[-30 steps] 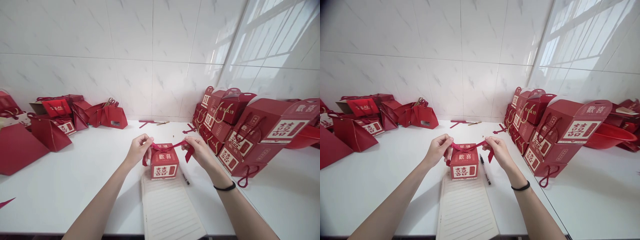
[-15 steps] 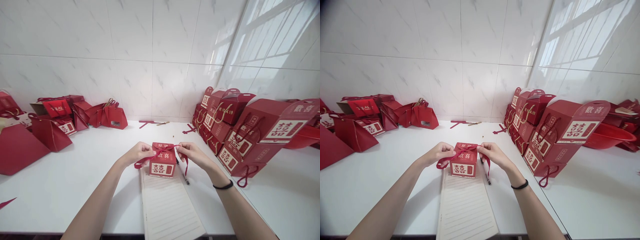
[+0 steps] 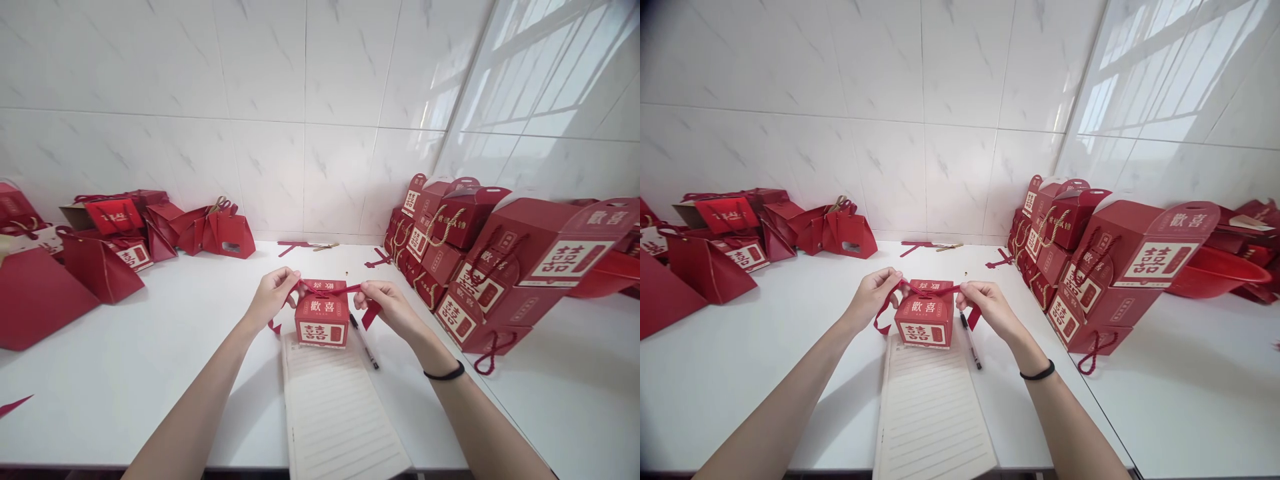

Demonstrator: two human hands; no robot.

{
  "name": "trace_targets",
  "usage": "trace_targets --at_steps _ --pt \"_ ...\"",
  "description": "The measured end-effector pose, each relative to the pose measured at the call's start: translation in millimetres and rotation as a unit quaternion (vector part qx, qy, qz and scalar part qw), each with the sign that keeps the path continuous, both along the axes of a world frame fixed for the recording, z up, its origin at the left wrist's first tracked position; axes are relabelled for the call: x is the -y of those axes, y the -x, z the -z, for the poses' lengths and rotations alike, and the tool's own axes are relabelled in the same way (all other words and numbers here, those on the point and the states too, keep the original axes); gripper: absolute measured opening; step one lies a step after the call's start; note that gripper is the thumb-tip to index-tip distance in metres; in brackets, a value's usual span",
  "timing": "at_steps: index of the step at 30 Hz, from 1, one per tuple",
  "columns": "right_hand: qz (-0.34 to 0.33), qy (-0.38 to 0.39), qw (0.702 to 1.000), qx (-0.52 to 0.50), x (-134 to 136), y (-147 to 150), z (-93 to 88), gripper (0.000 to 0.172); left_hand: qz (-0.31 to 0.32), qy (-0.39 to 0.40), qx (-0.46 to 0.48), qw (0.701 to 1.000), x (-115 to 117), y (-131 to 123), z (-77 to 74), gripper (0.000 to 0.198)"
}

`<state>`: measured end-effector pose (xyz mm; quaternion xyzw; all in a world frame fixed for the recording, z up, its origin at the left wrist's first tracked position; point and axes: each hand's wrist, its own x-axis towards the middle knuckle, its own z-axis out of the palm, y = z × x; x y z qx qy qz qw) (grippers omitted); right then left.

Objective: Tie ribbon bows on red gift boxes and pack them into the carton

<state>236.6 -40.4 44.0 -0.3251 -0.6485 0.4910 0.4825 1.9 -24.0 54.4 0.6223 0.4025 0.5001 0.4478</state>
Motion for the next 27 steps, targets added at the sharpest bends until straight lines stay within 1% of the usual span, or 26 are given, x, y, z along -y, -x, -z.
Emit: trace_targets --at_steps 3,5,7,10,12,15,19,21,24,27 --pt "0.009 0.01 0.999 -0.029 -1.0 1.3 -0.6 0.039 0.005 -0.026 -0.016 1.0 -0.1 -2.4 1.6 0.036" --pt "0.017 0.024 0.999 -0.034 -1.4 0.8 -1.5 0.04 0.018 -0.022 -0.008 1.0 0.0 -4.5 3.5 0.036" --pt "0.015 0.035 0.999 -0.015 -1.2 -0.9 -2.5 0.04 0.027 -0.009 0.001 1.0 -0.6 -5.7 5.5 0.036" --pt "-0.013 0.044 0.998 0.033 -0.1 -4.3 -3.4 0.039 0.024 -0.001 -0.001 1.0 -2.3 -5.1 7.1 0.037" --pt "-0.028 0.046 0.997 0.048 0.3 -5.2 -3.3 0.038 0.025 -0.003 -0.007 1.0 -3.2 -4.1 7.2 0.038" --pt "-0.013 0.025 0.999 0.035 -0.1 -3.8 -2.9 0.038 0.017 -0.022 0.008 1.0 -3.0 -3.5 7.0 0.037" --pt "0.061 -0.037 0.997 -0.007 -0.3 -1.7 -2.5 0.039 -0.015 -0.07 0.04 0.997 0.2 -4.7 5.5 0.038" --pt "0.08 -0.053 0.995 -0.024 -0.3 -2.4 -1.8 0.037 -0.017 -0.088 0.053 0.995 2.1 -5.2 4.0 0.038" --pt "0.08 -0.061 0.994 -0.051 -1.2 -4.3 0.3 0.035 -0.008 -0.095 0.074 0.993 4.0 -5.2 2.2 0.038" --pt "0.063 -0.059 0.994 -0.065 -3.2 -4.7 2.8 0.034 -0.015 -0.091 0.056 0.994 5.3 -5.1 1.6 0.039"
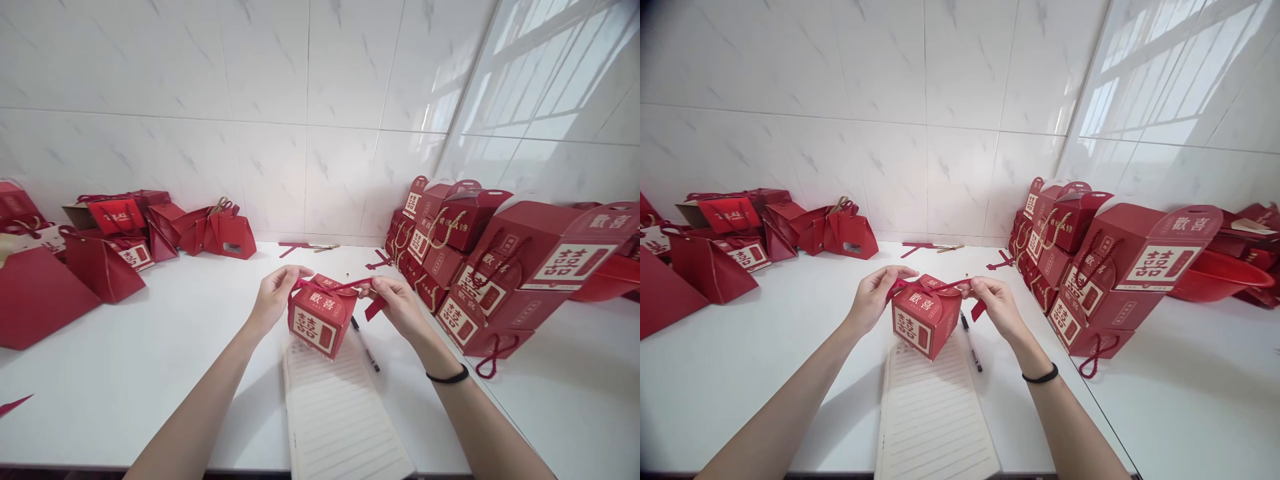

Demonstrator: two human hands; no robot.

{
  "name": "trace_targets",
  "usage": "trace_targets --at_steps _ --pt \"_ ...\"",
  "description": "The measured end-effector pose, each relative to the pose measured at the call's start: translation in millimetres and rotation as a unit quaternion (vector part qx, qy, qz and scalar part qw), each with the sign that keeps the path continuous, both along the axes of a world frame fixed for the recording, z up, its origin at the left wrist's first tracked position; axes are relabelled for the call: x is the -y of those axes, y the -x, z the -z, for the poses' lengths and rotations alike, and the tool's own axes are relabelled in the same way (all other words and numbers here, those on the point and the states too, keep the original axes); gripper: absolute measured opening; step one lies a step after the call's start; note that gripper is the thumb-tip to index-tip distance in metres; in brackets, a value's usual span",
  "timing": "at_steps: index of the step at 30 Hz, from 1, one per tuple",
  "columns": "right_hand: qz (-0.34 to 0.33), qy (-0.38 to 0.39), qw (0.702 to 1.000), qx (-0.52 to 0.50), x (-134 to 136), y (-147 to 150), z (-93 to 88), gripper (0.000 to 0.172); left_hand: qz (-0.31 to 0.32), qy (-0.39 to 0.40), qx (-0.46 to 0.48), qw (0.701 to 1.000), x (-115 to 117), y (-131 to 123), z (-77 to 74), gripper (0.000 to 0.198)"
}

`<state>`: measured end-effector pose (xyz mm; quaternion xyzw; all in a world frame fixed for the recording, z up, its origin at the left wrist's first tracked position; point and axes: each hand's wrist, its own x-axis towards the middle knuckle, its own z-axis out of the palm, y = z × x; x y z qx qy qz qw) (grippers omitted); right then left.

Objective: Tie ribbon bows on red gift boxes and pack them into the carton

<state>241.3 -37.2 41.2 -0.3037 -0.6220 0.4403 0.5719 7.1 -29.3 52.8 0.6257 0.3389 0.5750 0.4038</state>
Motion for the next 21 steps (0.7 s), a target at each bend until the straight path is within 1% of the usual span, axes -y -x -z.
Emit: trace_targets --at_steps 5,7,9,11,13,17,21 --pt "-0.055 0.018 0.998 -0.028 -2 3 3.2 0.029 0.005 0.028 -0.041 0.999 0 -4 4.0 0.043" --pt "-0.082 0.024 0.996 -0.038 -2 5 3.5 0.029 0.006 0.041 -0.06 0.997 -1 -7 7.6 0.043" --pt "-0.09 0.03 0.994 -0.047 -2 7 3.5 0.031 0.013 0.048 -0.069 0.996 -3 -9 11.1 0.043" --pt "-0.078 0.038 0.995 -0.054 -3 7 3.6 0.033 0.011 0.046 -0.08 0.996 -4 -10 13.1 0.042" --pt "-0.05 0.043 0.997 -0.05 -4 7 4.1 0.036 0.011 0.052 -0.09 0.995 -4 -9 13.3 0.04" --pt "0.007 0.03 0.999 -0.033 -6 5 4.6 0.038 0.038 0.09 -0.075 0.992 -1 -9 10.9 0.034" --pt "0.023 0.022 0.999 -0.017 -8 5 5.1 0.038 0.058 0.082 -0.073 0.992 2 -11 10.0 0.033"
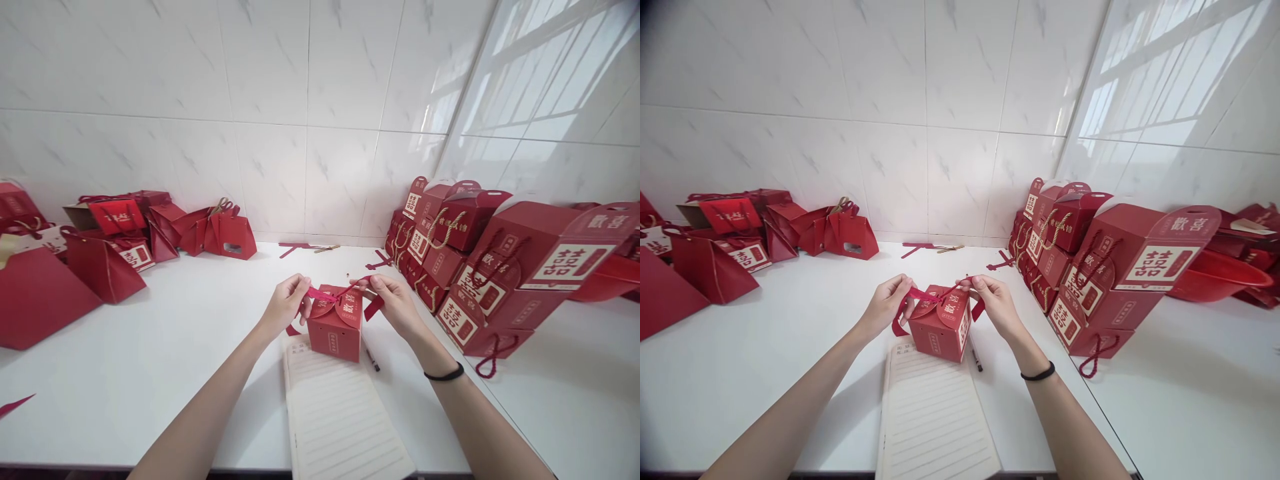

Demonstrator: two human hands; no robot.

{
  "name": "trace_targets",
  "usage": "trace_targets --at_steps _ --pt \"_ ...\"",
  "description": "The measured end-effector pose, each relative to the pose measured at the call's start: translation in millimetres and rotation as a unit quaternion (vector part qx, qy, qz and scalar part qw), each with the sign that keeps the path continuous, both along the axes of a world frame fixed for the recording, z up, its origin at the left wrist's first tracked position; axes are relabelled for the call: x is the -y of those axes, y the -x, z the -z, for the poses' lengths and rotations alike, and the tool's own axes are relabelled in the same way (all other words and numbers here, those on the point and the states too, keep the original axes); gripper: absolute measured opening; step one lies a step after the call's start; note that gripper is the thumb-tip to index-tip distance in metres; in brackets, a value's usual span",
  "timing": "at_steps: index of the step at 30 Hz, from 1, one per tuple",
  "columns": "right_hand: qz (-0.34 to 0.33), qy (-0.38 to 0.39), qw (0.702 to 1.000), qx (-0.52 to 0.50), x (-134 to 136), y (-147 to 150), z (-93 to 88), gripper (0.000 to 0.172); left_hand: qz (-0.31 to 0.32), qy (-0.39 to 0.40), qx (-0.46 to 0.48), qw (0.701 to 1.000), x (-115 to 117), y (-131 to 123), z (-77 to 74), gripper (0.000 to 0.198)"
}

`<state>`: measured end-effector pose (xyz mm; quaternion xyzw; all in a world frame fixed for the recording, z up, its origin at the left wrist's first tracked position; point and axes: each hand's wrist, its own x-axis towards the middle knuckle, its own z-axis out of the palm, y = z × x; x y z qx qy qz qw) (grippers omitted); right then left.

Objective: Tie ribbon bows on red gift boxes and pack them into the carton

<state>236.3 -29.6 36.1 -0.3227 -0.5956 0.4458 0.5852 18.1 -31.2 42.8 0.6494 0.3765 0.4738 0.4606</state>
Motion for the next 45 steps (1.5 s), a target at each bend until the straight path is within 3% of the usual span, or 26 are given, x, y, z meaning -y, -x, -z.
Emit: trace_targets --at_steps 3,8,11,14,17,21,23,28,31,34,41,45 --pt "-0.006 0.007 1.0 0.001 0 1 0.4 0.039 0.0 -0.011 0.005 1.0 0 1 -0.6 0.034" --pt "-0.038 0.006 0.999 -0.02 4 0 -2.4 0.036 -0.091 -0.05 0.031 0.994 -4 7 -3.0 0.036" --pt "-0.025 0.01 1.0 -0.006 6 -3 -4.1 0.038 -0.109 -0.045 0.035 0.992 -6 11 -5.5 0.039" --pt "-0.032 0.02 0.999 0.027 5 -10 -3.9 0.04 -0.056 -0.005 -0.019 0.998 -5 17 -10.5 0.041" --pt "-0.121 0.067 0.986 0.098 3 -20 -3.8 0.038 0.054 0.072 -0.101 0.991 -3 26 -16.4 0.041" --pt "-0.292 0.127 0.913 0.255 4 -31 -6.9 0.03 0.166 0.141 -0.179 0.959 -3 42 -19.8 0.044" --pt "-0.324 0.136 0.893 0.281 4 -33 -8.7 0.028 0.191 0.157 -0.188 0.95 -5 48 -19.6 0.045" --pt "-0.323 0.131 0.908 0.232 2 -39 -7.9 0.03 0.188 0.163 -0.165 0.954 -9 55 -17.8 0.049" --pt "-0.352 0.183 0.892 0.216 3 -38 -5.4 0.033 0.214 0.172 -0.165 0.947 -12 56 -15.2 0.047" --pt "-0.371 0.224 0.874 0.22 5 -27 -2.1 0.048 0.268 0.188 -0.171 0.929 -14 56 -12.2 0.045" --pt "-0.329 0.192 0.906 0.183 5 3 12.9 0.062 0.28 0.191 -0.156 0.928 -14 54 -9.8 0.035" --pt "-0.312 0.202 0.909 0.186 5 3 11.8 0.051 0.286 0.189 -0.143 0.928 -13 52 -10.7 0.036"
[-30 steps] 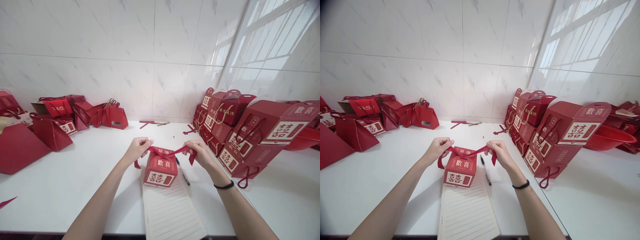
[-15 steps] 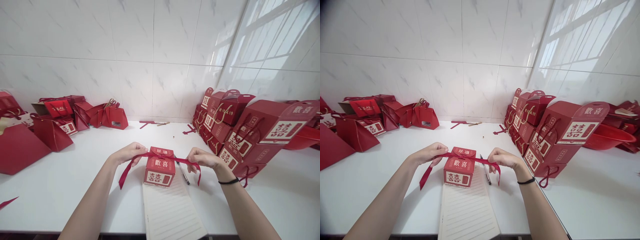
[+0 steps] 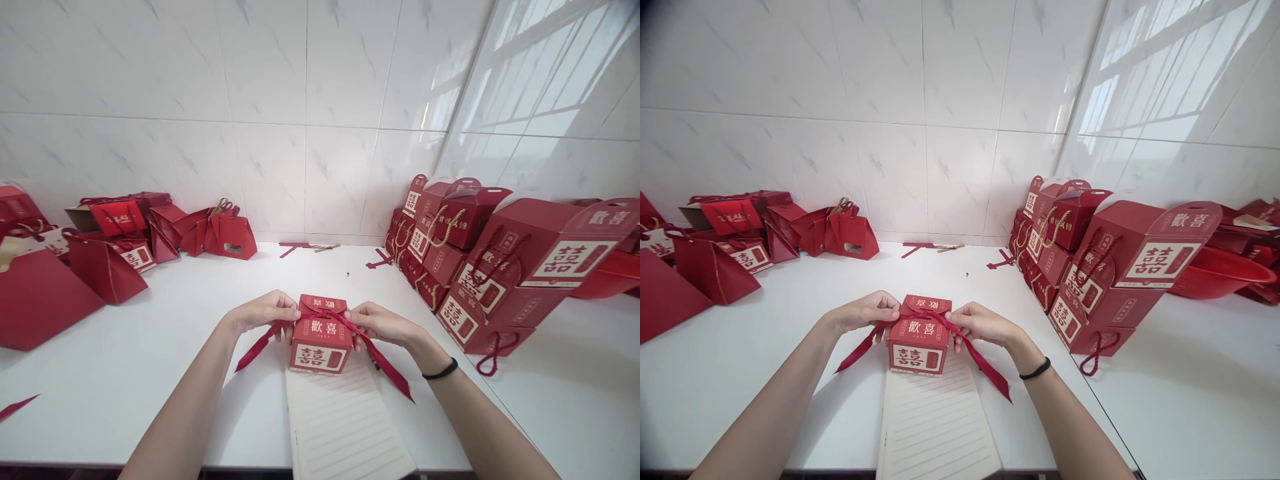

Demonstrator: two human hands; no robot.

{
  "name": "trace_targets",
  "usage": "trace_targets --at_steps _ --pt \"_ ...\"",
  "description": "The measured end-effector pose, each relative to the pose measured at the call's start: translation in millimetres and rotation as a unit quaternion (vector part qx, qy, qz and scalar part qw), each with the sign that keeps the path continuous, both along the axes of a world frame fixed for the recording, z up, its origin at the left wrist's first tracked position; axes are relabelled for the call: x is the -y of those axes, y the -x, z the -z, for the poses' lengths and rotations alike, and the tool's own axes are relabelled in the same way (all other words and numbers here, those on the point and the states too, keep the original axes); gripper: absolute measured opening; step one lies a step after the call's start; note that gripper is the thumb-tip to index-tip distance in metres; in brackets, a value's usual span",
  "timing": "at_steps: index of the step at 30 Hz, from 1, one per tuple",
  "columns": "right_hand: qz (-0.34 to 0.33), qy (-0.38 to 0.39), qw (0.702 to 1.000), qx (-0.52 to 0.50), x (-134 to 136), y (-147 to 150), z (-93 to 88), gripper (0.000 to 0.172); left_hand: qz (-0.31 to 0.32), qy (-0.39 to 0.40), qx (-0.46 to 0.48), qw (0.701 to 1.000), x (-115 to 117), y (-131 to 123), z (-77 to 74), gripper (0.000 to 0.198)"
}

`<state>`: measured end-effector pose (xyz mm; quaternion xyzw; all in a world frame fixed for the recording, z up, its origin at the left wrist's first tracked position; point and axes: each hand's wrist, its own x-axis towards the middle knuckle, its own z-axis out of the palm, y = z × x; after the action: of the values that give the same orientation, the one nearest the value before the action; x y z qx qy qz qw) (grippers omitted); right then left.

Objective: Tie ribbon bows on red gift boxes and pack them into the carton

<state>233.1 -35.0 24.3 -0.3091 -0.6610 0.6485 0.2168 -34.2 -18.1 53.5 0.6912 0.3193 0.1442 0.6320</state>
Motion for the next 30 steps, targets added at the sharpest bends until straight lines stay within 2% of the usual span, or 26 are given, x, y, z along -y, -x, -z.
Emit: trace_targets --at_steps 3,8,11,16,22,26,30 --pt "-0.005 -0.016 1.0 -0.012 2 -1 -5.9 0.045 0.035 0.006 0.005 0.999 0 0 -1.1 0.039" --pt "-0.011 -0.01 0.999 -0.044 1 -9 -10.6 0.045 0.056 0.012 0.013 0.998 1 -1 -0.9 0.028" --pt "-0.025 0.01 1.0 -0.015 0 -14 -11.0 0.043 0.049 0.014 0.018 0.999 1 -2 0.8 0.028" --pt "0.004 0.004 1.0 0.009 1 -17 -16.5 0.042 0.027 0.018 0.031 0.999 -1 -3 5.0 0.033" --pt "-0.057 0.024 0.997 0.042 -1 -20 -18.4 0.041 0.009 0.013 0.034 0.999 -3 -4 9.2 0.037" --pt "-0.019 -0.018 0.999 0.046 3 -20 -22.0 0.038 -0.002 0.029 0.04 0.999 -3 -5 8.1 0.035" --pt "0.04 -0.132 0.99 -0.001 14 -15 -34.4 0.037 -0.039 0.022 0.069 0.997 0 -7 4.5 0.032"
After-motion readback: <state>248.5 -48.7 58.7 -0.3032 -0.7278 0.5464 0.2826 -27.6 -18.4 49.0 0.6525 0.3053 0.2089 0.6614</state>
